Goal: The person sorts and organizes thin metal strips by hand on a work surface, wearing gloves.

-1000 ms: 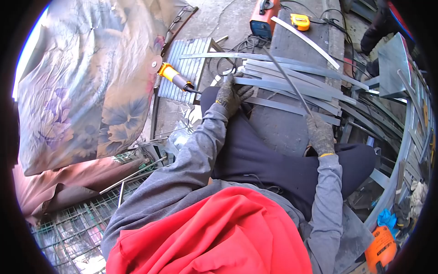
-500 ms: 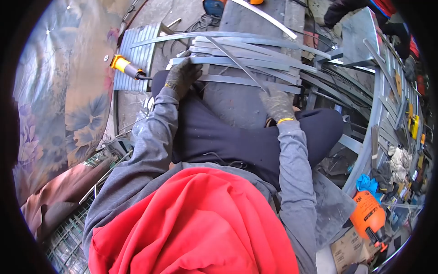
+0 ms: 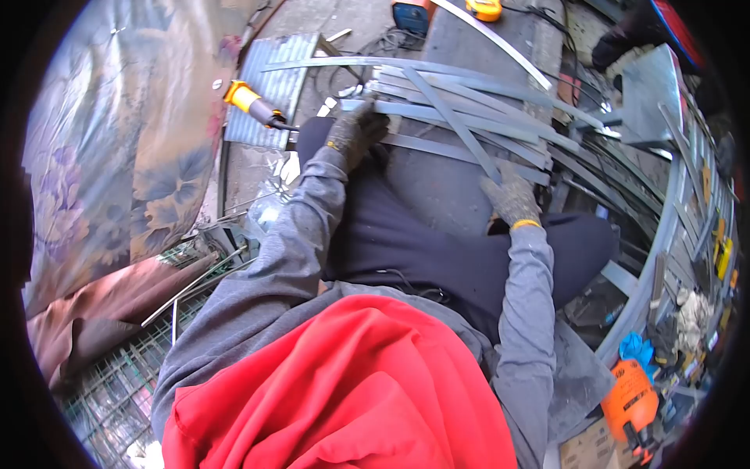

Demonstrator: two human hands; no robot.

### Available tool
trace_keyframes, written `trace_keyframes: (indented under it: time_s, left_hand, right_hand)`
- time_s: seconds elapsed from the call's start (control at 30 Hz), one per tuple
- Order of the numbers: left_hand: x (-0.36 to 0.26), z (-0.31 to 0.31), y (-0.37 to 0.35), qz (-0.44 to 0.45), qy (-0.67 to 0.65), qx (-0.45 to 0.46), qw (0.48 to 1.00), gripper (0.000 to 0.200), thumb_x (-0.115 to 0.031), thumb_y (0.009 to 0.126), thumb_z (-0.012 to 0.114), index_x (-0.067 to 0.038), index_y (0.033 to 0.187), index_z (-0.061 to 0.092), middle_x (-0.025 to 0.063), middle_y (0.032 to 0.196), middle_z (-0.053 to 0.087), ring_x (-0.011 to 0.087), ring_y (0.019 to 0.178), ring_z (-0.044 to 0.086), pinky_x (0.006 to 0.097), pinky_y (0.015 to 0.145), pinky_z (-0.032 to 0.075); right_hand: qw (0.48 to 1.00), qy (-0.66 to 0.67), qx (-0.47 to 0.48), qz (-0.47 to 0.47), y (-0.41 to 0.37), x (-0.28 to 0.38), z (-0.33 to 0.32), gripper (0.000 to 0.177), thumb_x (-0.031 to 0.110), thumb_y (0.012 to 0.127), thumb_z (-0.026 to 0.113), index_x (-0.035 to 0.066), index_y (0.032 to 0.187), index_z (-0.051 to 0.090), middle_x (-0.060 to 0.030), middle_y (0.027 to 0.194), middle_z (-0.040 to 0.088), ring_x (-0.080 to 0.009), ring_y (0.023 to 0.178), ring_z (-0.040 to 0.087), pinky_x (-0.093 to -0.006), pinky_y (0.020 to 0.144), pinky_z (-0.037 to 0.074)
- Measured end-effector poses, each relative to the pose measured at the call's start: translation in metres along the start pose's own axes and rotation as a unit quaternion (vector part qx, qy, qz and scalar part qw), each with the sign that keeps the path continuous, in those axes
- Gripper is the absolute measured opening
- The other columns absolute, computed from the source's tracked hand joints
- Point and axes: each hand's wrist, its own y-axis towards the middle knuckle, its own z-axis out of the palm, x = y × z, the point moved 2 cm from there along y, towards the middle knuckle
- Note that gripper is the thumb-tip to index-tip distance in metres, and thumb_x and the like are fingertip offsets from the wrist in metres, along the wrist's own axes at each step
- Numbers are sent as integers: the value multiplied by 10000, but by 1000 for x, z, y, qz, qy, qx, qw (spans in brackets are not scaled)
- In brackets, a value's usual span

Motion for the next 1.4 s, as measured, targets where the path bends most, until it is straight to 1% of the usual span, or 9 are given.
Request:
trace_keyframes:
  time_s: [0.2, 0.43, 0.7, 0.97, 1.03, 1.23, 1.3, 1.33, 1.4]
  left_hand:
    - [-9, 5, -9, -1, -60, 34, 998, 426, -516, 989, 588, -156, 1216, 612, 89, 1090, 673, 258, 928, 678, 437, 862, 541]
    - [-11, 10, -11, 45, -51, 44, 997, 465, -533, 1005, 543, -137, 1243, 598, 56, 1122, 649, 255, 1011, 642, 466, 925, 509]
    - [-6, 6, -2, 43, -34, 45, 998, 486, -515, 1000, 555, -130, 1296, 572, 66, 1149, 640, 255, 1007, 625, 469, 948, 491]
    - [-7, 7, -2, 16, -89, -3, 996, 597, -549, 1024, 487, -76, 1388, 488, 135, 1312, 589, 358, 1265, 544, 523, 1070, 443]
    - [-7, 8, -4, 24, -78, 13, 997, 621, -582, 1022, 461, -78, 1383, 493, 140, 1318, 584, 360, 1257, 547, 526, 1072, 440]
    - [-13, 10, -14, 20, -88, -10, 996, 533, -492, 1033, 446, -79, 1365, 500, 143, 1310, 596, 362, 1213, 576, 536, 1067, 448]
    - [-17, 15, -34, 63, -100, 26, 993, 435, -441, 1010, 474, -71, 1220, 566, 173, 1213, 647, 334, 1061, 668, 513, 962, 535]
    - [-13, 19, -42, 70, -129, 28, 989, 414, -405, 997, 510, -62, 1223, 566, 186, 1204, 648, 326, 1049, 674, 486, 935, 558]
    - [0, 34, -70, 54, -136, 19, 989, 395, -355, 981, 556, -58, 1240, 560, 179, 1186, 649, 315, 1037, 678, 463, 929, 564]
  right_hand:
    - [1000, -17, -15, -8, 2, -7, 4, 632, 407, 873, 703, 55, 1375, 547, -239, 1341, 599, -411, 1256, 556, -444, 1064, 433]
    - [999, -9, 8, 53, -5, -2, -3, 683, 447, 882, 706, 56, 1415, 533, -244, 1353, 601, -407, 1277, 556, -447, 1097, 419]
    - [999, -9, 7, 42, -6, -7, -1, 688, 471, 890, 691, 55, 1415, 534, -259, 1323, 615, -408, 1247, 580, -454, 1092, 426]
    - [999, 9, 10, 48, -3, -10, 2, 683, 468, 896, 688, 71, 1427, 528, -225, 1412, 563, -392, 1315, 526, -442, 1115, 408]
    - [998, 4, 15, 60, -6, -4, -2, 676, 455, 897, 689, 66, 1427, 527, -228, 1399, 573, -392, 1316, 527, -441, 1112, 408]
    - [999, -1, -24, 32, -2, -12, 4, 592, 396, 905, 674, 90, 1397, 553, -226, 1303, 634, -382, 1223, 602, -456, 1048, 463]
    - [998, 38, -55, 3, 0, -12, 3, 526, 388, 909, 673, 81, 1329, 595, -237, 1194, 679, -385, 1137, 651, -456, 976, 504]
    - [997, 41, -57, 9, 2, -12, 3, 526, 388, 909, 673, 81, 1329, 595, -237, 1194, 679, -385, 1137, 651, -456, 976, 504]
    - [977, 124, -175, -18, 5, -9, -5, 463, 390, 922, 661, 70, 1255, 628, -230, 1077, 710, -381, 1031, 691, -453, 900, 532]
